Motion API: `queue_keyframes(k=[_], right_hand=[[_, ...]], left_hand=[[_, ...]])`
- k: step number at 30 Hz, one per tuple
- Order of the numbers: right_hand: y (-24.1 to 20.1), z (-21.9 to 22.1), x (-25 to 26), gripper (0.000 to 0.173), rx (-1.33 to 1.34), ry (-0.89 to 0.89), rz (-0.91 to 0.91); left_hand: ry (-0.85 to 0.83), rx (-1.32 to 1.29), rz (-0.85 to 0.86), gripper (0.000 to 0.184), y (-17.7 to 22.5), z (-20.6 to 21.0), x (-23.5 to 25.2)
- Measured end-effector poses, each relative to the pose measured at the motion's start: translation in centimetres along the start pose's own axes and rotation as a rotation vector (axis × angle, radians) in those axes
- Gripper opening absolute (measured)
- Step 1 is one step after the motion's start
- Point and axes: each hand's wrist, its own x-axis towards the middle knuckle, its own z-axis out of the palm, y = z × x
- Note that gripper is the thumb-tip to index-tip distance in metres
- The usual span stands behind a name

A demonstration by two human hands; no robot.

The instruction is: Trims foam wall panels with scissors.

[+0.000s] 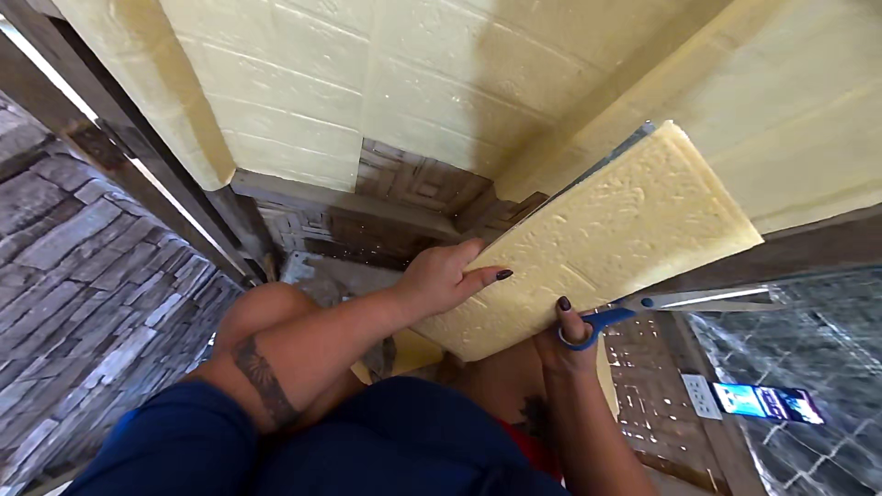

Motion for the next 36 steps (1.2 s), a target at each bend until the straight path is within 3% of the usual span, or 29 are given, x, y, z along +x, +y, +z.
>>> queue_keyframes(k=[7,14,26,31,36], right_hand=[[0.0,0.3,0.2,0.066,-0.030,0.005,0.002],[-0.7,1.1,0.1,0.053,-0.102,-0.036,0.004],[-1.3,1.4,-0.7,0.058,-0.096,0.015,-0.001],[-1.0,1.3,-0.9,0.067,-0.097,0.047,0.018],[-1.3,1.3,-0.8,0.065,-0.137,0.065,0.001]], left_hand=[[-0.051,-0.031,-0.037,0.042,0.2,-0.7,0.2],[-0.065,-0.227,0.001,0.038,-1.4,-1.0,1.0],[-0.061,-0.325,0.049,0.035,-1.4,-0.8,1.1],[-0.086,-0.306,-0.030,0.036,-0.9,-1.2,0.9],[-0.049,-0.348,-0.050,0.030,-0.8,-1.2,0.8]])
